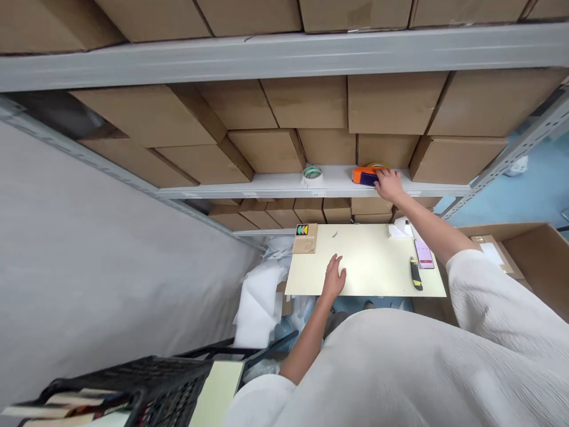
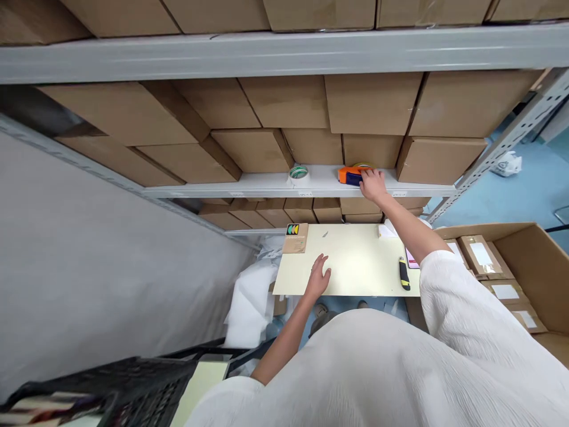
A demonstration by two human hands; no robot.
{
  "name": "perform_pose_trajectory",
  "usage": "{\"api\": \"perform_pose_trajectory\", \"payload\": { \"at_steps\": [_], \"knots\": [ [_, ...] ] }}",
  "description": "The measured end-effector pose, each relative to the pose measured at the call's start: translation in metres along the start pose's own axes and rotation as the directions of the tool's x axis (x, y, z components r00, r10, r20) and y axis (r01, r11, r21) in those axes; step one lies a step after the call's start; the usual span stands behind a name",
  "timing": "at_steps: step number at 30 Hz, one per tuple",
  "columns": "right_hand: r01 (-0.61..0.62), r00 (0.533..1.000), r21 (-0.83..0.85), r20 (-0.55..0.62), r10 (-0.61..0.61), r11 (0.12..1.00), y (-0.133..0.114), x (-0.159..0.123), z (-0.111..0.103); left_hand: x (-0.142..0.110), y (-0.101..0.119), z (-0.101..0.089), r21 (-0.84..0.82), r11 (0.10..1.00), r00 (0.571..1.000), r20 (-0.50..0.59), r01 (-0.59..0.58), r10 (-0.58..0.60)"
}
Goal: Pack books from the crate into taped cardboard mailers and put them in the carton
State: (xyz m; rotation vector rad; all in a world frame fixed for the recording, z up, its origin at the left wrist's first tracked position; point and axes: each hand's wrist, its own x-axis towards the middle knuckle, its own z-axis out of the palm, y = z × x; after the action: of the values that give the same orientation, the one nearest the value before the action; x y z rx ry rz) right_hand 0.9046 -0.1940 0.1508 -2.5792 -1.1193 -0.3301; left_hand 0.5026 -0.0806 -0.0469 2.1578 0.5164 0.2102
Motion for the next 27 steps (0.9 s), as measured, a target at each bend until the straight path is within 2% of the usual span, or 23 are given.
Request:
{"api": "perform_pose_trajectory", "payload": {
  "at_steps": [5,9,11,14,16,19,21,24,27],
  "knots": [
    [0.009,1.0,-0.097,0.017,-0.007,0.995,-0.004,0.001,-0.005,-0.013,-0.011,0.002,-0.009,1.0,0.998,-0.057,0.011,-0.012],
    [0.072,0.997,-0.076,0.003,-0.072,0.995,-0.014,-0.024,-0.018,-0.006,-0.012,0.007,-0.017,1.0,1.0,-0.031,-0.007,0.007],
    [0.079,0.996,-0.053,-0.03,-0.08,0.996,-0.022,-0.051,-0.024,-0.001,-0.011,0.011,-0.029,0.999,1.0,0.005,-0.022,0.023],
    [0.033,0.997,0.004,-0.076,-0.032,0.999,-0.036,-0.107,-0.025,0.005,-0.01,0.021,-0.039,0.999,0.997,0.072,-0.038,0.04],
    [-0.026,0.997,0.051,-0.072,0.029,0.998,-0.045,-0.15,-0.015,0.008,-0.011,0.028,-0.038,0.998,0.992,0.119,-0.045,0.049],
    [-0.187,0.982,0.118,-0.003,0.189,0.975,-0.053,-0.214,0.017,0.01,-0.012,0.035,-0.027,0.998,0.981,0.184,-0.059,0.063],
    [-0.341,0.939,0.131,0.082,0.333,0.931,-0.055,-0.252,0.046,0.01,-0.013,0.037,-0.014,0.998,0.972,0.225,-0.067,0.068],
    [-0.551,0.822,0.079,0.226,0.523,0.831,-0.051,-0.301,0.085,0.009,-0.016,0.036,0.015,0.997,0.955,0.288,-0.072,0.064],
    [-0.665,0.711,0.019,0.324,0.624,0.747,-0.045,-0.337,0.111,0.007,-0.019,0.033,0.042,0.996,0.937,0.345,-0.073,0.054]
  ]
}}
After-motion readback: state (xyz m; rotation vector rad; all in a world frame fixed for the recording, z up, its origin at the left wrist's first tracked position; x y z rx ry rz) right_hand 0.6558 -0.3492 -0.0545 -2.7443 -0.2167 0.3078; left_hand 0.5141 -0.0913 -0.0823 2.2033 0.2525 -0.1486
